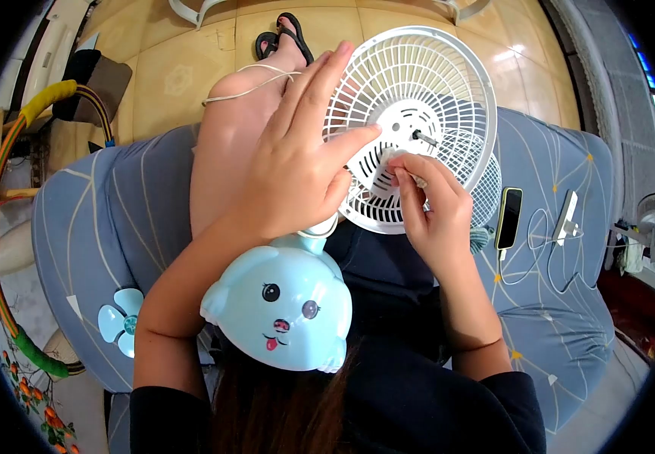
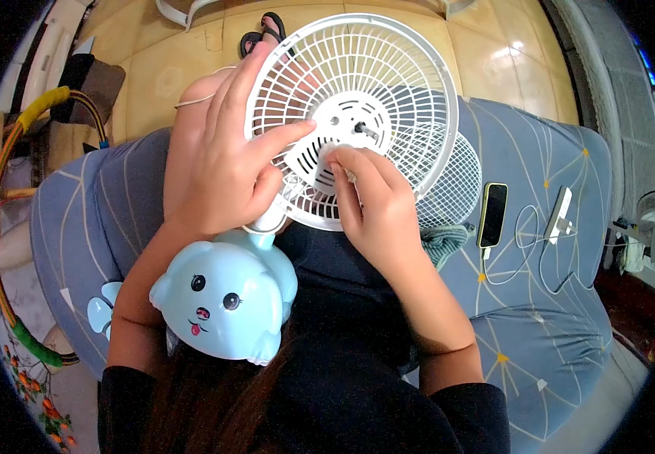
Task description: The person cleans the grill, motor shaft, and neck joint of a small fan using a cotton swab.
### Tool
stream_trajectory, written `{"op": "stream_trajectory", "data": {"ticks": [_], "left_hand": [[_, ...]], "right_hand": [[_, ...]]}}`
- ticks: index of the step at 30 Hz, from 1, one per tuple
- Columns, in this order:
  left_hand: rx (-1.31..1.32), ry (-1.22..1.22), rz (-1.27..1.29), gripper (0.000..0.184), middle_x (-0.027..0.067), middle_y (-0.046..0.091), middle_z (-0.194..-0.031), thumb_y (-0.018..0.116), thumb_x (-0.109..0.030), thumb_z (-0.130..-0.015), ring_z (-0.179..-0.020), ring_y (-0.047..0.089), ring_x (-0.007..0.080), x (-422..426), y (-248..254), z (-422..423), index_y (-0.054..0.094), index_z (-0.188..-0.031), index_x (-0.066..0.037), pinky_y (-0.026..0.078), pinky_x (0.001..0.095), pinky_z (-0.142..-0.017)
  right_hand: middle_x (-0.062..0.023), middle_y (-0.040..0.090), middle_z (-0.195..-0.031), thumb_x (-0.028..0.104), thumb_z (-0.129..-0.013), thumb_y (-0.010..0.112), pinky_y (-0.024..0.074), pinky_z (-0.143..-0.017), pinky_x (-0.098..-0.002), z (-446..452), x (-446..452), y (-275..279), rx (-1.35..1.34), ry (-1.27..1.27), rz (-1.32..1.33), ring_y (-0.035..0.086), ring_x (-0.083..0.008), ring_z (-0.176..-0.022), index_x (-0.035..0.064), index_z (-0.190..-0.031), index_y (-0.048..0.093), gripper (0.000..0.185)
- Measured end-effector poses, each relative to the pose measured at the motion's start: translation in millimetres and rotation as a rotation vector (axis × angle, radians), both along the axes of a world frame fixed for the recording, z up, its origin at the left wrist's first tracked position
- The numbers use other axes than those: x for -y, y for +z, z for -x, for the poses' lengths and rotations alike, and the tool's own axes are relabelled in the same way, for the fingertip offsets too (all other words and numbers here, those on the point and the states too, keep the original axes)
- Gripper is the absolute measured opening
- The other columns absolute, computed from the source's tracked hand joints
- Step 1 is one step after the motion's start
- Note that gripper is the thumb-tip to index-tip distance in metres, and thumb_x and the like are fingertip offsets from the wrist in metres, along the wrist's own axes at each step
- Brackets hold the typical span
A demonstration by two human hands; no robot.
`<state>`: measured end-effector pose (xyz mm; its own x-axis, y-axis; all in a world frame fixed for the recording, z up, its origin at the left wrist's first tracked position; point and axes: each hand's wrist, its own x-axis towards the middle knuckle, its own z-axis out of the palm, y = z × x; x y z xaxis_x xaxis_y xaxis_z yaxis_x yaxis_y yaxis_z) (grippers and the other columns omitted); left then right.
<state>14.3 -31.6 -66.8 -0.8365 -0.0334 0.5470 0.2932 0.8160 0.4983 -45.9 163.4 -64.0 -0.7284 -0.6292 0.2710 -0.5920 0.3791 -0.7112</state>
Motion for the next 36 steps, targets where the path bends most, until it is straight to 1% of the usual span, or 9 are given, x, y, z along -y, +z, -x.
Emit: {"op": "stream_trajectory", "data": {"ticks": [1, 5, 8, 12, 18, 21, 29, 32, 36], "left_hand": [[0.000, -0.015, 0.016, 0.045, 0.0255, 0.046, -0.147, 0.062, 0.001, -0.061, -0.137, 0.042, 0.0424, -1, -1, 0, 0.077, -0.102, -0.008, 0.035, 0.0483, -0.111], [0.019, -0.086, 0.088, 0.045, 0.0166, 0.052, -0.144, 0.060, 0.004, -0.067, -0.137, 0.042, 0.0382, 1, -3, -1, 0.074, -0.109, -0.006, 0.036, 0.0473, -0.111], [0.070, -0.127, 0.080, 0.046, 0.0135, 0.059, -0.135, 0.059, 0.005, -0.070, -0.131, 0.047, 0.0340, 2, -5, -1, 0.070, -0.114, -0.001, 0.041, 0.0441, -0.108], [0.033, -0.115, 0.134, 0.038, 0.0113, 0.065, -0.116, 0.062, 0.002, -0.075, -0.114, 0.057, 0.0250, 2, -3, 0, 0.067, -0.112, 0.006, 0.049, 0.0363, -0.096], [0.031, -0.118, 0.110, 0.038, 0.0115, 0.065, -0.111, 0.062, 0.003, -0.073, -0.108, 0.058, 0.0249, 4, -3, -1, 0.067, -0.111, 0.006, 0.051, 0.0342, -0.092], [0.070, -0.154, 0.052, 0.051, 0.0159, 0.063, -0.119, 0.059, 0.005, -0.067, -0.116, 0.055, 0.0315, 2, -5, -2, 0.065, -0.117, 0.006, 0.047, 0.0402, -0.100], [0.083, -0.147, 0.035, 0.047, 0.0156, 0.063, -0.120, 0.059, 0.005, -0.068, -0.117, 0.055, 0.0328, 5, -5, -3, 0.066, -0.114, 0.007, 0.047, 0.0415, -0.100], [0.097, -0.139, 0.013, 0.045, 0.0154, 0.064, -0.120, 0.058, 0.005, -0.069, -0.117, 0.055, 0.0331, 5, -6, -3, 0.066, -0.113, 0.006, 0.047, 0.0420, -0.101], [0.089, -0.134, -0.001, 0.044, 0.0147, 0.064, -0.118, 0.059, 0.005, -0.068, -0.116, 0.056, 0.0327, 4, -7, -3, 0.067, -0.111, 0.006, 0.047, 0.0418, -0.100]], "right_hand": [[-0.0164, 0.069, -0.090, -0.004, -0.087, 0.066, 0.0545, -0.069, -0.0368, -1, -1, 0, 0.017, -0.006, -0.018, 0.067, -0.0322, -0.077, -0.0019, -0.104, 0.066, 0.017], [-0.0109, 0.069, -0.092, -0.006, -0.091, 0.063, 0.0521, -0.060, -0.0250, 2, 1, -1, -0.061, 0.014, -0.029, 0.068, -0.0156, -0.074, -0.0021, -0.104, 0.068, 0.015], [-0.0165, 0.067, -0.088, -0.005, -0.086, 0.065, 0.0539, -0.069, -0.0372, 3, 11, -5, -0.067, 0.012, 0.063, 0.066, -0.0322, -0.078, -0.0020, -0.105, 0.066, 0.019], [-0.0164, 0.067, -0.088, -0.006, -0.086, 0.065, 0.0538, -0.069, -0.0370, 4, 16, -5, -0.084, 0.002, 0.072, 0.066, -0.0322, -0.078, -0.0022, -0.104, 0.066, 0.018], [-0.0162, 0.067, -0.088, -0.005, -0.087, 0.064, 0.0540, -0.069, -0.0365, 3, 5, 0, 0.011, 0.005, 0.020, 0.067, -0.0315, -0.078, -0.0018, -0.102, 0.065, 0.016], [-0.0162, 0.067, -0.088, -0.005, -0.088, 0.064, 0.0540, -0.068, -0.0357, 4, 4, 1, 0.011, 0.005, 0.028, 0.067, -0.0309, -0.077, -0.0015, -0.102, 0.066, 0.015], [-0.0163, 0.068, -0.089, -0.004, -0.088, 0.065, 0.0540, -0.067, -0.0344, 8, 18, 1, -0.059, -0.003, 0.085, 0.068, -0.0301, -0.077, -0.0012, -0.104, 0.066, 0.016], [-0.0126, 0.070, -0.092, -0.006, -0.090, 0.063, 0.0537, -0.072, -0.0272, 5, 15, -2, -0.063, 0.010, 0.050, 0.068, -0.0190, -0.079, -0.0038, -0.101, 0.067, 0.012], [-0.0132, 0.070, -0.091, -0.005, -0.090, 0.063, 0.0534, -0.071, -0.0280, 4, 6, 3, 0.037, -0.004, -0.002, 0.068, -0.0207, -0.077, -0.0027, -0.099, 0.067, 0.011]]}}
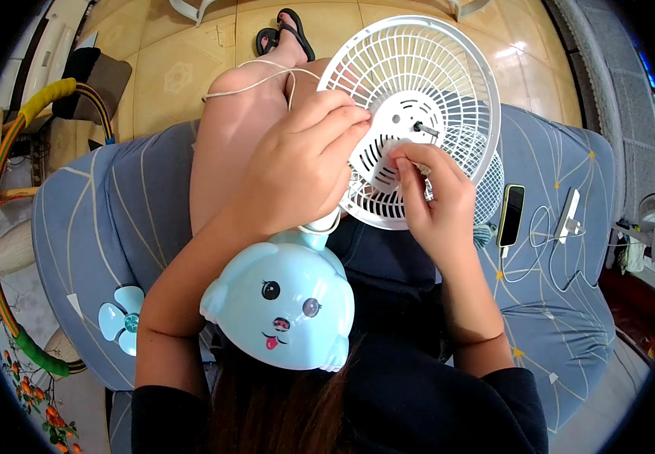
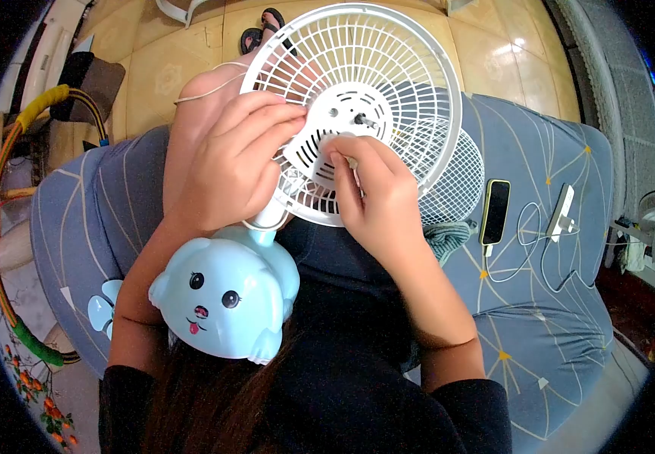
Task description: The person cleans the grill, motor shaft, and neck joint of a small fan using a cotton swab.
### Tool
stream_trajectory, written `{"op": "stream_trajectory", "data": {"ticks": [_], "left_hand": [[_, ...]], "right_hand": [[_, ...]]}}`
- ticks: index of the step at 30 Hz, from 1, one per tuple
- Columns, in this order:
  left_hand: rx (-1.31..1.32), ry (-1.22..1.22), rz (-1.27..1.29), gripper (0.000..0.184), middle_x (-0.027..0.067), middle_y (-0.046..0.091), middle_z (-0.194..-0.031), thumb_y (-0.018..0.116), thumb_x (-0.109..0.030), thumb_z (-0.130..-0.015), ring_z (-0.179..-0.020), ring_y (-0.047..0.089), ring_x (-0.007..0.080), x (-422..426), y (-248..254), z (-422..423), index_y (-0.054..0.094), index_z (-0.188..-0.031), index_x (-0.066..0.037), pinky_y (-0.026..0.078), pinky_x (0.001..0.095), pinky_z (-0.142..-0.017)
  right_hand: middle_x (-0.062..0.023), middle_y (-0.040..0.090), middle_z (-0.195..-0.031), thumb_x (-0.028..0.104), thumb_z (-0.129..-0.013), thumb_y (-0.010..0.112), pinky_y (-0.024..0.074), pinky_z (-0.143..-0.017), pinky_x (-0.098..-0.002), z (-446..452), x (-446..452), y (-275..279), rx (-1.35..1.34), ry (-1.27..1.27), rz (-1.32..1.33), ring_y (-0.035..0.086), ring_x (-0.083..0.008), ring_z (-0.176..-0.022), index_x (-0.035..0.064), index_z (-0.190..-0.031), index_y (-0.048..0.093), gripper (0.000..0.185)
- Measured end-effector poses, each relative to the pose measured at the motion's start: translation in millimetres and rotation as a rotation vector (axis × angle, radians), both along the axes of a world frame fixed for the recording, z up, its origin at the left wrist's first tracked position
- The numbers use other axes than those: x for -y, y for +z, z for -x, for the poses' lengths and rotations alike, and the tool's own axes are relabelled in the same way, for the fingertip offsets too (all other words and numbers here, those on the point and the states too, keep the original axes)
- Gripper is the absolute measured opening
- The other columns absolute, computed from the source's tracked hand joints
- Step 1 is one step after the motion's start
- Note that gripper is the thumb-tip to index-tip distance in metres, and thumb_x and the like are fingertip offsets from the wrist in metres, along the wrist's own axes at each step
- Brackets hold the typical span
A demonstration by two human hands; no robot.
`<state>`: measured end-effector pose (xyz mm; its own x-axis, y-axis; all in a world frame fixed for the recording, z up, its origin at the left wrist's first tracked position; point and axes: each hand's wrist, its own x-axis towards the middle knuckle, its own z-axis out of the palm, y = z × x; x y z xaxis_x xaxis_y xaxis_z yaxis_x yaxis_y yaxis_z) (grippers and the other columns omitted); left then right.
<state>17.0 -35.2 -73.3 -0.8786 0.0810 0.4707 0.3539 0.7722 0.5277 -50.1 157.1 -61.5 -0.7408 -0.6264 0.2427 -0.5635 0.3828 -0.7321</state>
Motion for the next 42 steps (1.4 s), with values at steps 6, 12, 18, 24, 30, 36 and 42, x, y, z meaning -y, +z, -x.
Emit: {"op": "stream_trajectory", "data": {"ticks": [6, 12, 18, 24, 30, 36, 42], "left_hand": [[-0.010, 0.000, 0.007, 0.042, 0.0128, 0.066, -0.115, 0.060, 0.005, -0.067, -0.113, 0.058, 0.0306, -1, 3, 2, 0.068, -0.109, 0.005, 0.048, 0.0409, -0.098], [-0.027, 0.005, 0.032, 0.043, 0.0140, 0.065, -0.116, 0.060, 0.006, -0.067, -0.113, 0.057, 0.0314, -1, 3, 2, 0.068, -0.108, 0.006, 0.049, 0.0408, -0.097], [-0.019, -0.006, 0.019, 0.043, 0.0150, 0.065, -0.117, 0.059, 0.006, -0.067, -0.113, 0.057, 0.0323, -2, 3, 2, 0.067, -0.109, 0.008, 0.049, 0.0413, -0.097], [-0.033, -0.023, 0.026, 0.044, 0.0156, 0.064, -0.116, 0.059, 0.007, -0.066, -0.113, 0.057, 0.0329, -4, 2, 3, 0.067, -0.109, 0.008, 0.049, 0.0410, -0.097], [-0.035, -0.034, 0.034, 0.044, 0.0157, 0.064, -0.116, 0.059, 0.007, -0.066, -0.112, 0.057, 0.0330, -3, 2, 2, 0.067, -0.110, 0.008, 0.049, 0.0410, -0.096], [-0.037, -0.022, 0.027, 0.044, 0.0156, 0.064, -0.115, 0.059, 0.007, -0.066, -0.111, 0.057, 0.0328, -4, 1, 2, 0.067, -0.109, 0.008, 0.049, 0.0409, -0.096], [-0.039, -0.027, 0.029, 0.044, 0.0160, 0.064, -0.115, 0.059, 0.007, -0.066, -0.111, 0.057, 0.0329, -4, 2, 3, 0.067, -0.109, 0.008, 0.049, 0.0413, -0.096]], "right_hand": [[-0.0115, 0.070, -0.091, -0.004, -0.092, 0.061, 0.0533, -0.068, -0.0255, 8, -14, -2, 0.092, -0.067, 0.234, 0.067, -0.0150, -0.074, -0.0030, -0.100, 0.066, 0.009], [-0.0114, 0.071, -0.092, -0.004, -0.093, 0.061, 0.0538, -0.070, -0.0254, 8, -13, -9, 0.194, -0.085, 0.277, 0.067, -0.0136, -0.078, -0.0045, -0.100, 0.067, 0.010], [-0.0120, 0.071, -0.093, -0.005, -0.088, 0.065, 0.0530, -0.067, -0.0245, 5, -11, -14, 0.131, -0.096, 0.192, 0.068, -0.0160, -0.076, -0.0010, -0.099, 0.070, 0.013], [-0.0125, 0.071, -0.093, -0.006, -0.086, 0.066, 0.0530, -0.061, -0.0273, 7, -2, -10, -0.057, -0.046, 0.130, 0.068, -0.0195, -0.074, 0.0012, -0.099, 0.071, 0.015], [-0.0119, 0.070, -0.092, -0.006, -0.085, 0.066, 0.0538, -0.061, -0.0291, 7, 2, -10, -0.156, -0.020, 0.101, 0.067, -0.0217, -0.071, 0.0007, -0.100, 0.068, 0.016], [-0.0126, 0.069, -0.089, -0.006, -0.086, 0.065, 0.0537, -0.061, -0.0299, 8, -4, -1, -0.072, -0.009, 0.025, 0.067, -0.0232, -0.071, -0.0003, -0.098, 0.066, 0.013], [-0.0132, 0.068, -0.089, -0.006, -0.087, 0.064, 0.0530, -0.059, -0.0303, 7, 6, -6, -0.171, -0.032, 0.106, 0.066, -0.0237, -0.070, -0.0001, -0.100, 0.067, 0.015]]}}
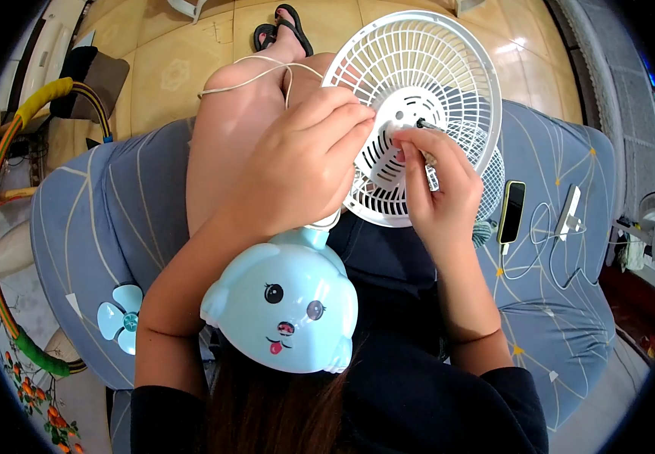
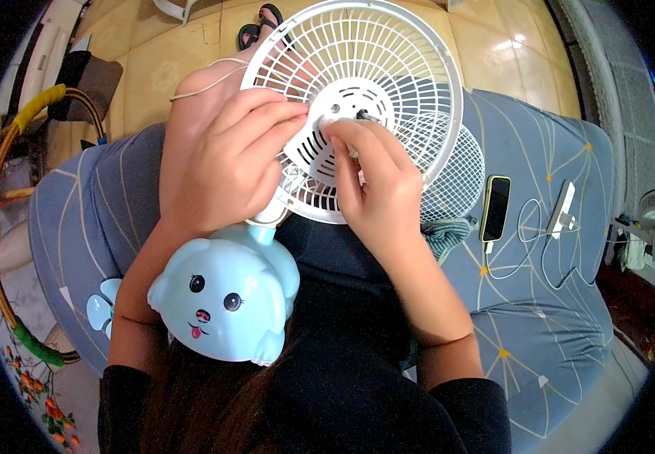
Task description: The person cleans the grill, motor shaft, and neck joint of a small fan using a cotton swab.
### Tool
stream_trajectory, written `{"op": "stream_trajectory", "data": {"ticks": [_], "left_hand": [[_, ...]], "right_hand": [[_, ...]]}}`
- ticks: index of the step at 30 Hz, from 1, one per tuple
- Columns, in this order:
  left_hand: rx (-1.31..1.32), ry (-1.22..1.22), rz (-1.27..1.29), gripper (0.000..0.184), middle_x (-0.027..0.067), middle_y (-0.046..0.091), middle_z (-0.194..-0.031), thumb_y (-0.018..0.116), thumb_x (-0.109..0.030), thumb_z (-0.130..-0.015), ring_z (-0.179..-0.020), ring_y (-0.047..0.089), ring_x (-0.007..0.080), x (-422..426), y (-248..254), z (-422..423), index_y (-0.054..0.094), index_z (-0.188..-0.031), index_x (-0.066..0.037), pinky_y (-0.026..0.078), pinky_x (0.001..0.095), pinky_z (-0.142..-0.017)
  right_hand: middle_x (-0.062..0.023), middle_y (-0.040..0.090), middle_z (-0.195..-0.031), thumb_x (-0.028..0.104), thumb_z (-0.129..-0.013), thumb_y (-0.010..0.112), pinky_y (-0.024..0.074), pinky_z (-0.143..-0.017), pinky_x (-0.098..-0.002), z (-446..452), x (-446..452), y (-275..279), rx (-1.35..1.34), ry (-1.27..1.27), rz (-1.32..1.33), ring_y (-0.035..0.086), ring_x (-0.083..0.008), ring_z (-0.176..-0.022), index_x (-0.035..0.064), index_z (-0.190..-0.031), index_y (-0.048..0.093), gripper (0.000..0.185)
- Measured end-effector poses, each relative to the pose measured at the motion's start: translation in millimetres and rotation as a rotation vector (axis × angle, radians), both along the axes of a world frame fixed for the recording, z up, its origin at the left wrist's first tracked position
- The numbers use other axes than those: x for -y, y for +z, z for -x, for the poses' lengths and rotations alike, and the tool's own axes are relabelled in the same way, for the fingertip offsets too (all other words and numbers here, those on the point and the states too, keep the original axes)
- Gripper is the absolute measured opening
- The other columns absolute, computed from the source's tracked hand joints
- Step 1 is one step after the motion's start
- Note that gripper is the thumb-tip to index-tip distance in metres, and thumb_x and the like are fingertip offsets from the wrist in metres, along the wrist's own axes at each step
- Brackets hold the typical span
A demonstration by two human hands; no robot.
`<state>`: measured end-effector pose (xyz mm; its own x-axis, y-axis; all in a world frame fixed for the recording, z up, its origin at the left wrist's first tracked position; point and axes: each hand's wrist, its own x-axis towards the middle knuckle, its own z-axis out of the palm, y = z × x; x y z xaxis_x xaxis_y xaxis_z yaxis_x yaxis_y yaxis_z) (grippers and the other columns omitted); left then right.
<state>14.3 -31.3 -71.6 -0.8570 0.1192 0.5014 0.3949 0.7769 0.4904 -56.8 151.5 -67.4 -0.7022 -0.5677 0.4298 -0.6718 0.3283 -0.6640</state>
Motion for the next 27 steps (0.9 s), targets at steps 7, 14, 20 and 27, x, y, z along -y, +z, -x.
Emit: {"op": "stream_trajectory", "data": {"ticks": [7, 14, 20, 27], "left_hand": [[0.006, -0.006, -0.022, 0.044, 0.0161, 0.064, -0.115, 0.059, 0.006, -0.066, -0.111, 0.057, 0.0325, 0, -1, 0, 0.067, -0.109, 0.008, 0.049, 0.0410, -0.096], [0.011, 0.007, 0.012, 0.042, 0.0148, 0.064, -0.115, 0.060, 0.006, -0.067, -0.111, 0.058, 0.0313, -1, 3, -1, 0.067, -0.108, 0.007, 0.049, 0.0403, -0.095], [-0.001, 0.013, -0.006, 0.042, 0.0145, 0.065, -0.114, 0.060, 0.006, -0.067, -0.111, 0.057, 0.0312, 0, -2, 0, 0.067, -0.109, 0.007, 0.048, 0.0408, -0.096], [0.003, 0.027, -0.022, 0.043, 0.0139, 0.065, -0.114, 0.059, 0.007, -0.068, -0.112, 0.057, 0.0317, 2, -2, -1, 0.067, -0.110, 0.006, 0.048, 0.0412, -0.096]], "right_hand": [[-0.0128, 0.068, -0.086, -0.005, -0.087, 0.065, 0.0511, -0.057, -0.0303, 1, -4, 4, 0.065, 0.026, -0.057, 0.064, -0.0224, -0.066, 0.0000, -0.099, 0.067, 0.013], [-0.0131, 0.068, -0.083, -0.005, -0.088, 0.065, 0.0503, -0.056, -0.0297, -1, -12, 8, 0.104, 0.019, -0.104, 0.064, -0.0223, -0.063, -0.0002, -0.100, 0.067, 0.013], [-0.0129, 0.069, -0.087, -0.005, -0.088, 0.065, 0.0526, -0.058, -0.0284, 1, 0, 3, -0.010, 0.010, 0.002, 0.067, -0.0220, -0.069, -0.0009, -0.100, 0.067, 0.013], [-0.0127, 0.069, -0.090, -0.005, -0.088, 0.064, 0.0539, -0.059, -0.0278, -2, -8, 4, 0.101, 0.024, -0.084, 0.068, -0.0208, -0.070, -0.0005, -0.102, 0.068, 0.015]]}}
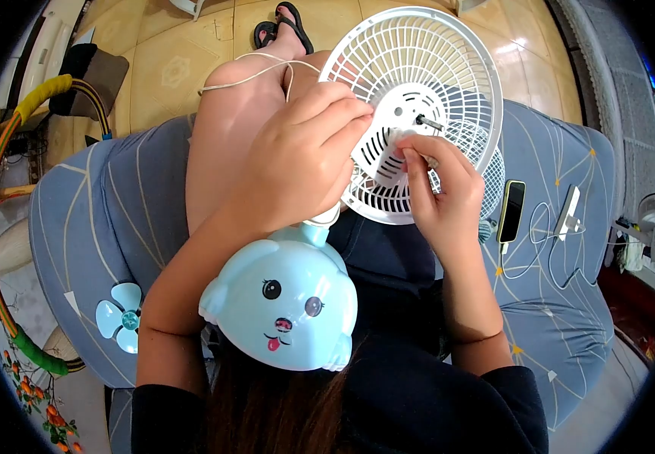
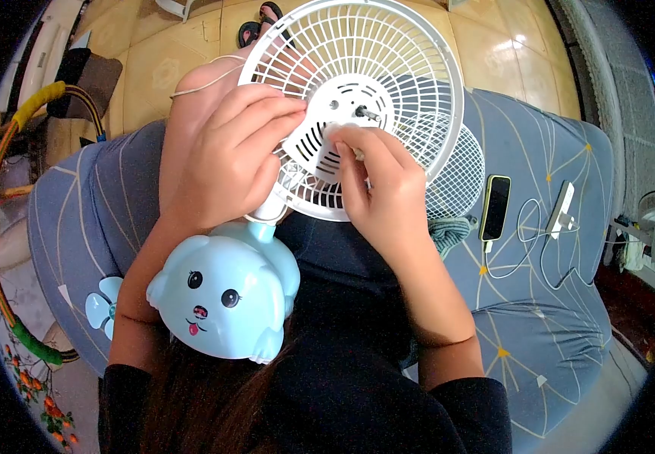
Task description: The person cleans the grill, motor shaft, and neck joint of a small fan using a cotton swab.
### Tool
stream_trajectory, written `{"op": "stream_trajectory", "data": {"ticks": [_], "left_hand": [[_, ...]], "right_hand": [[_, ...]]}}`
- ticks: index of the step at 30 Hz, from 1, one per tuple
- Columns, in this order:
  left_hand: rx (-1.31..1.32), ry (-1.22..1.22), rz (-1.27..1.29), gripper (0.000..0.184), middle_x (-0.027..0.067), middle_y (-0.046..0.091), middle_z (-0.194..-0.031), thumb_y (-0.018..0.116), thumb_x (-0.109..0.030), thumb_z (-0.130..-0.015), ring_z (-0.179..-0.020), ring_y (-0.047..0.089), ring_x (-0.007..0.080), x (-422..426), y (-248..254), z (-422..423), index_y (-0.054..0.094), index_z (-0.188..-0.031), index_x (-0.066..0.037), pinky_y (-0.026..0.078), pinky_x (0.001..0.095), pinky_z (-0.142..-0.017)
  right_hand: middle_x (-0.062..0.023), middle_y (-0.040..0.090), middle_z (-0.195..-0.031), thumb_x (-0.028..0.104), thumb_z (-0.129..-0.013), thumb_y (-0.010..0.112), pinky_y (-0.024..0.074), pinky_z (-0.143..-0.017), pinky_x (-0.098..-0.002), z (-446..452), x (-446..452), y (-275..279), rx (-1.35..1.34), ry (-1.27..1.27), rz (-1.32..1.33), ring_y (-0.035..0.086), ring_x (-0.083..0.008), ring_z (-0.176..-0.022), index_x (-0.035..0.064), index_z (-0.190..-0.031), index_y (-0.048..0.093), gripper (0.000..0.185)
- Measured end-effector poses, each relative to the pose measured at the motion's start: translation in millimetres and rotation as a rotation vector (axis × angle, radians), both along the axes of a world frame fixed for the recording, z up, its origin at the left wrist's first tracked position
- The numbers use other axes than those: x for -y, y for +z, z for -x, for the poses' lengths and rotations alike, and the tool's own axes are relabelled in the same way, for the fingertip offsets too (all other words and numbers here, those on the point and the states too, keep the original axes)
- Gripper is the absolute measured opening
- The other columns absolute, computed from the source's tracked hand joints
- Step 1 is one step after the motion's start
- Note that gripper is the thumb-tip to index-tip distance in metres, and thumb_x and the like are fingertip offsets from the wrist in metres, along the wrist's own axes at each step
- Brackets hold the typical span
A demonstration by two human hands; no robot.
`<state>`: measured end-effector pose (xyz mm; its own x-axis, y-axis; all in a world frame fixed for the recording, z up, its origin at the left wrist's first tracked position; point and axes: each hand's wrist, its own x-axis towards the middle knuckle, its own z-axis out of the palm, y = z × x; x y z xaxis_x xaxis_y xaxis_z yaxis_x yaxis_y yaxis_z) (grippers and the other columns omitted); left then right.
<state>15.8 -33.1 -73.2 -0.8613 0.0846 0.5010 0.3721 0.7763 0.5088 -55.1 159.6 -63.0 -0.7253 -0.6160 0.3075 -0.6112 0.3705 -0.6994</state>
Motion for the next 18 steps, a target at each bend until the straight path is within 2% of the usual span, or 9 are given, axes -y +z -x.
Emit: {"op": "stream_trajectory", "data": {"ticks": [2, 5, 6, 8, 12, 18], "left_hand": [[0.003, -0.007, -0.005, 0.043, 0.0137, 0.065, -0.115, 0.059, 0.006, -0.068, -0.111, 0.057, 0.0319, -1, 0, 0, 0.067, -0.110, 0.006, 0.049, 0.0416, -0.096], [0.014, -0.008, -0.023, 0.043, 0.0137, 0.065, -0.116, 0.058, 0.006, -0.068, -0.111, 0.057, 0.0320, -1, 0, 0, 0.067, -0.110, 0.006, 0.049, 0.0420, -0.096], [0.018, -0.005, -0.030, 0.043, 0.0137, 0.065, -0.116, 0.058, 0.006, -0.068, -0.111, 0.058, 0.0320, -1, 0, 1, 0.067, -0.110, 0.006, 0.049, 0.0421, -0.096], [0.011, 0.011, -0.022, 0.042, 0.0137, 0.065, -0.116, 0.058, 0.006, -0.068, -0.111, 0.058, 0.0321, 0, -2, 0, 0.067, -0.110, 0.006, 0.049, 0.0421, -0.096], [0.021, 0.020, -0.021, 0.042, 0.0138, 0.065, -0.116, 0.058, 0.007, -0.068, -0.111, 0.057, 0.0324, 1, -2, -2, 0.067, -0.109, 0.006, 0.049, 0.0422, -0.096], [0.025, 0.018, -0.019, 0.042, 0.0139, 0.065, -0.116, 0.057, 0.007, -0.069, -0.113, 0.057, 0.0325, 0, -1, -2, 0.067, -0.110, 0.005, 0.048, 0.0423, -0.097]], "right_hand": [[-0.0120, 0.070, -0.090, -0.005, -0.090, 0.063, 0.0542, -0.061, -0.0272, -2, -4, 1, 0.042, -0.010, -0.012, 0.068, -0.0180, -0.071, -0.0017, -0.102, 0.067, 0.013], [-0.0101, 0.071, -0.091, -0.003, -0.094, 0.060, 0.0542, -0.066, -0.0258, -5, -10, -7, 0.330, -0.101, 0.215, 0.067, -0.0131, -0.075, -0.0048, -0.103, 0.066, 0.010], [-0.0097, 0.071, -0.092, 0.000, -0.099, 0.057, 0.0520, -0.067, -0.0233, -7, -11, -3, 0.498, -0.152, 0.340, 0.065, -0.0106, -0.078, -0.0065, -0.105, 0.065, 0.012], [-0.0104, 0.071, -0.091, 0.002, -0.100, 0.056, 0.0493, -0.065, -0.0208, -5, -14, -1, 0.592, -0.183, 0.468, 0.063, -0.0108, -0.077, -0.0055, -0.107, 0.065, 0.013], [-0.0114, 0.071, -0.090, 0.003, -0.100, 0.056, 0.0486, -0.062, -0.0224, -2, -18, -4, 0.753, -0.187, 0.594, 0.063, -0.0111, -0.074, -0.0052, -0.107, 0.065, 0.014], [-0.0125, 0.071, -0.092, 0.004, -0.100, 0.056, 0.0491, -0.061, -0.0233, 1, -18, -4, 0.822, -0.171, 0.624, 0.063, -0.0116, -0.074, -0.0059, -0.108, 0.065, 0.015]]}}
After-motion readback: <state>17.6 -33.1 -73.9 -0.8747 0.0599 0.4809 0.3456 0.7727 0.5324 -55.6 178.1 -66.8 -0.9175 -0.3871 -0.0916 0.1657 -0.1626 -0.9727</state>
